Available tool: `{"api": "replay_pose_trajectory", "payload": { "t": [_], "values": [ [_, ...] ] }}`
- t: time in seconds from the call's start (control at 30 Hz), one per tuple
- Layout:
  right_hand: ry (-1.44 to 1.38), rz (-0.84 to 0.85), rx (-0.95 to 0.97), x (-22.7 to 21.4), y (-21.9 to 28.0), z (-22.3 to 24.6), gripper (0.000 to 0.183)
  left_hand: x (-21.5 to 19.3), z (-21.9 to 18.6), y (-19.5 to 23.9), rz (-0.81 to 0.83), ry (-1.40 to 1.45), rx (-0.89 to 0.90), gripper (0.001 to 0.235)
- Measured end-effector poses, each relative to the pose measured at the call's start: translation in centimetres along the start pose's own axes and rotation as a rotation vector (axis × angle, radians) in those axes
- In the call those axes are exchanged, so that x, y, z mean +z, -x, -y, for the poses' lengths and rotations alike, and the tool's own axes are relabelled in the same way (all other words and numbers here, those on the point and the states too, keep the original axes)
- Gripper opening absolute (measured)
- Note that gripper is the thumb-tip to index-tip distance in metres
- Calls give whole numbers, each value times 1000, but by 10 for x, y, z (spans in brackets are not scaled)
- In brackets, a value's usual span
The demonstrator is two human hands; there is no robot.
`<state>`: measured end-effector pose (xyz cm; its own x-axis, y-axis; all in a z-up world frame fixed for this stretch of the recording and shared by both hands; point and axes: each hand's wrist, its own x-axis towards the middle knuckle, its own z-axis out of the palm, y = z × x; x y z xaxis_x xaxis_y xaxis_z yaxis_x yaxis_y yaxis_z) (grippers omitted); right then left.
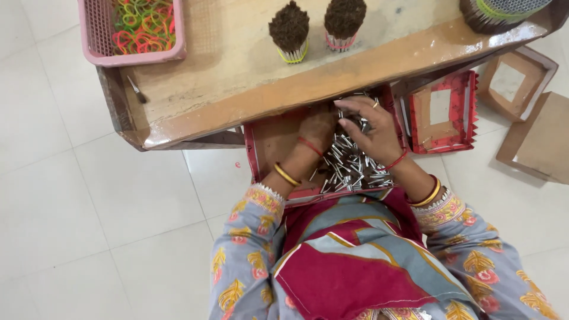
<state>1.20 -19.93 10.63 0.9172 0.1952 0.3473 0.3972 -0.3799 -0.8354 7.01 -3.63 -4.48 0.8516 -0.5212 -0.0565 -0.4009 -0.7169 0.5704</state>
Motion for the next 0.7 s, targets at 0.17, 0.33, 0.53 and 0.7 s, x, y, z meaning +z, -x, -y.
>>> {"api": "replay_pose_trajectory", "payload": {
  "t": [0.17,0.33,0.53,0.7],
  "values": [
    [79,1,-24,-22,15,-9,30,5,12,6,-366,-202,333,32],
    [90,-22,37,-26,21,-25,27,-60,-47,62,76,-47,234,24],
    [11,51,-29,-15,13,-22,29,-19,-54,82,130,-360,315,21],
    [15,141,-24,-15,14,-10,33,-28,-38,77,7,-290,415,27]
  ]
}}
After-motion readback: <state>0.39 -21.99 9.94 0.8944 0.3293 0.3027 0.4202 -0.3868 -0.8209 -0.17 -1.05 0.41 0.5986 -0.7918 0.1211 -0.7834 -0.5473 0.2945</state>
